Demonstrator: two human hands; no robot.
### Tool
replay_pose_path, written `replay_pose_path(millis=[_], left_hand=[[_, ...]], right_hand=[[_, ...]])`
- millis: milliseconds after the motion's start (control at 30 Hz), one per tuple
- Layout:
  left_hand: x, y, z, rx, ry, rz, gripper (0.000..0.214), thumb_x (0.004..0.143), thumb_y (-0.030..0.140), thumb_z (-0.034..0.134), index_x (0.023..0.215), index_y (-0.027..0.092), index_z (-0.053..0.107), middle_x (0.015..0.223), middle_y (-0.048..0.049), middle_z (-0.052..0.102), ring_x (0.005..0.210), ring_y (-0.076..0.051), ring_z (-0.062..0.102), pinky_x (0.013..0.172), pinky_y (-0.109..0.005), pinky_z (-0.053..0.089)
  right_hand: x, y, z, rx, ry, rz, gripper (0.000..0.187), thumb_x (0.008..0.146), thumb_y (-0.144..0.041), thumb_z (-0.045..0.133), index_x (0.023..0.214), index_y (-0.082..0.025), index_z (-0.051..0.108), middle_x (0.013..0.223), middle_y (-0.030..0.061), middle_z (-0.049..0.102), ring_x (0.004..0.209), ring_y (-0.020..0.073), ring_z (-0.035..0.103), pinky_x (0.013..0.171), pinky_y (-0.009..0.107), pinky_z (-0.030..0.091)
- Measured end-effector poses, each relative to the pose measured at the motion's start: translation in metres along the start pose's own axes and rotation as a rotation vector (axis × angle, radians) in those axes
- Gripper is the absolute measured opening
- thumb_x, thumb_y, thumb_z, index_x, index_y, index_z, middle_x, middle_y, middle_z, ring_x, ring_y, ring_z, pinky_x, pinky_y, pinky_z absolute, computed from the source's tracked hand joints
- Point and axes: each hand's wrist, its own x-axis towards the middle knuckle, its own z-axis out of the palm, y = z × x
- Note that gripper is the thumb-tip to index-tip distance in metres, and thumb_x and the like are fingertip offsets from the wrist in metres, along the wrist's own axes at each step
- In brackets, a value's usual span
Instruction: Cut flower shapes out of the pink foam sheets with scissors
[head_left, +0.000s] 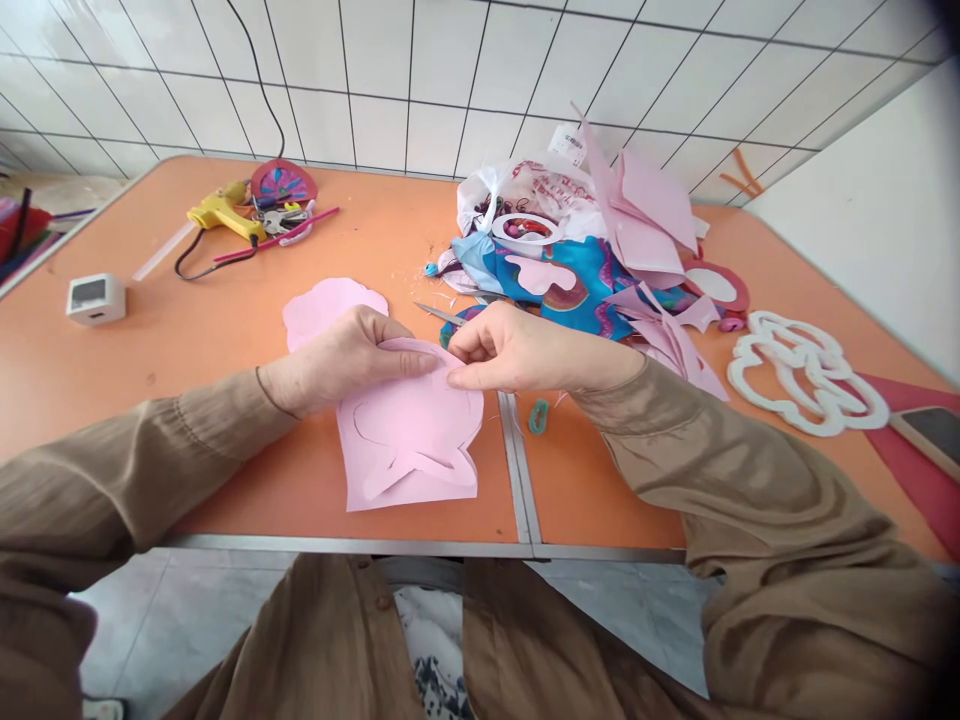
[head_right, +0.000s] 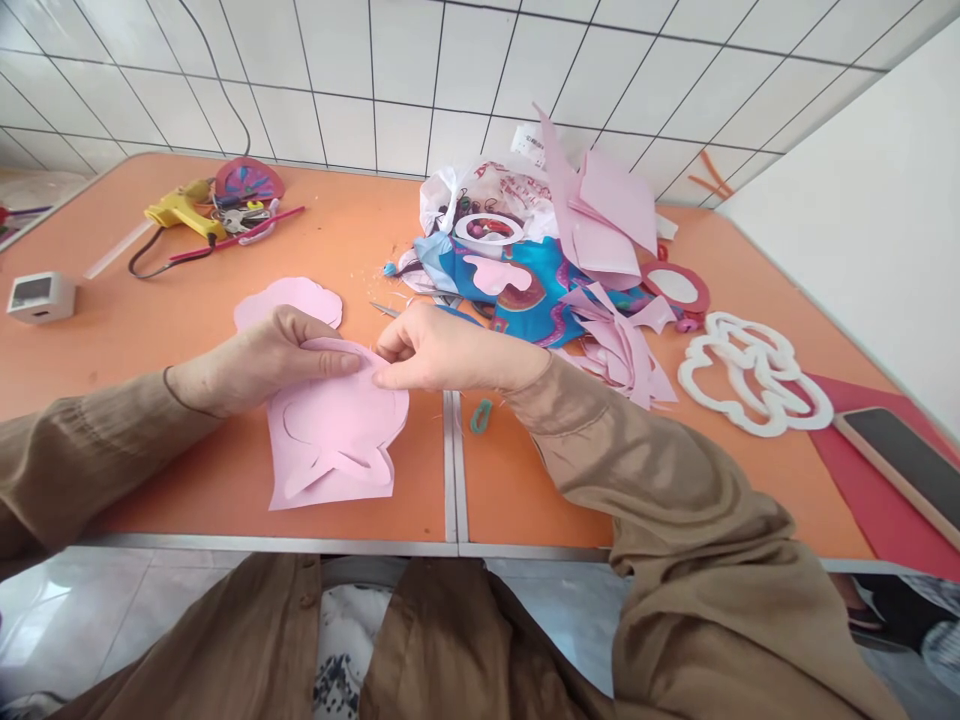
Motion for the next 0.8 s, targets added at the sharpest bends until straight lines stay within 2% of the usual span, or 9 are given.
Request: replay_pose_path(millis=[133, 267, 400, 467, 533, 633, 733, 800], left_hand=[[0.001, -0.001, -0.001, -0.06, -0.019, -0.043, 0.027, 0.071, 0.038, 0.077, 0.072, 0.011, 0.075, 0.056, -0.0012, 0.059, 0.048, -0.009, 0.049, 0.041, -0.02, 0.036], [0.003, -0.003, -0.002, -0.142, -0.12, -0.101, 0.032, 0.064, 0.037, 0.083, 0.081, 0.011, 0.076, 0.062, -0.0033, 0.065, 0.052, -0.012, 0.054, 0.043, -0.021, 0.04], [0.004, -0.004, -0.002, -0.122, -0.109, -0.108, 0.024, 0.065, 0.033, 0.083, 0.062, 0.012, 0.071, 0.055, -0.0005, 0.059, 0.049, -0.009, 0.051, 0.043, -0.019, 0.038], [0.003, -0.004, -0.002, -0.11, -0.098, -0.1, 0.024, 0.066, 0.032, 0.083, 0.06, 0.012, 0.07, 0.054, 0.0005, 0.057, 0.048, -0.008, 0.049, 0.043, -0.019, 0.037], [0.003, -0.004, -0.002, -0.087, -0.086, -0.091, 0.022, 0.066, 0.032, 0.081, 0.065, 0.011, 0.073, 0.053, 0.0009, 0.057, 0.048, -0.008, 0.048, 0.044, -0.02, 0.037], [0.003, -0.003, -0.002, -0.04, -0.067, -0.093, 0.025, 0.066, 0.035, 0.08, 0.07, 0.011, 0.075, 0.053, 0.0003, 0.057, 0.048, -0.009, 0.049, 0.044, -0.022, 0.038], [0.002, -0.003, -0.002, -0.027, -0.047, -0.106, 0.027, 0.065, 0.038, 0.08, 0.069, 0.011, 0.075, 0.057, -0.0015, 0.061, 0.051, -0.012, 0.054, 0.047, -0.024, 0.042], [0.002, -0.004, -0.002, -0.033, -0.039, -0.111, 0.028, 0.064, 0.038, 0.081, 0.068, 0.012, 0.075, 0.059, -0.0021, 0.062, 0.052, -0.013, 0.055, 0.048, -0.024, 0.043]], right_hand=[[0.0, 0.001, 0.0, 0.002, -0.014, -0.01, 0.033, 0.081, -0.016, 0.06, 0.053, -0.017, 0.043, 0.053, -0.0069, 0.034, 0.051, 0.0056, 0.029, 0.049, 0.026, 0.022], [0.0, 0.003, 0.002, -0.006, -0.018, -0.02, 0.032, 0.08, -0.017, 0.061, 0.054, -0.017, 0.042, 0.053, -0.0076, 0.03, 0.051, 0.0054, 0.028, 0.049, 0.026, 0.02], [0.001, 0.003, 0.005, 0.018, -0.008, -0.024, 0.033, 0.079, -0.016, 0.06, 0.052, -0.017, 0.041, 0.052, -0.0082, 0.029, 0.05, 0.0046, 0.027, 0.049, 0.025, 0.019], [0.001, 0.003, 0.004, 0.047, -0.016, 0.008, 0.031, 0.078, -0.017, 0.062, 0.052, -0.016, 0.044, 0.051, -0.0082, 0.033, 0.048, 0.0043, 0.03, 0.047, 0.024, 0.021], [0.001, 0.003, 0.002, 0.077, -0.035, 0.05, 0.028, 0.08, -0.022, 0.064, 0.056, -0.016, 0.051, 0.048, -0.0079, 0.039, 0.046, 0.0045, 0.035, 0.046, 0.023, 0.024], [0.001, 0.004, -0.002, 0.114, -0.056, 0.079, 0.038, 0.085, -0.041, 0.066, 0.058, -0.015, 0.054, 0.042, -0.0063, 0.044, 0.043, 0.0051, 0.04, 0.047, 0.022, 0.029], [0.0, 0.004, -0.006, 0.181, -0.043, 0.106, 0.051, 0.088, -0.058, 0.056, 0.06, -0.015, 0.056, 0.041, -0.0041, 0.046, 0.04, 0.0051, 0.04, 0.045, 0.023, 0.028], [0.0, 0.003, -0.008, 0.219, -0.033, 0.126, 0.054, 0.09, -0.061, 0.051, 0.063, -0.015, 0.058, 0.041, -0.004, 0.046, 0.039, 0.0048, 0.037, 0.043, 0.024, 0.025]])
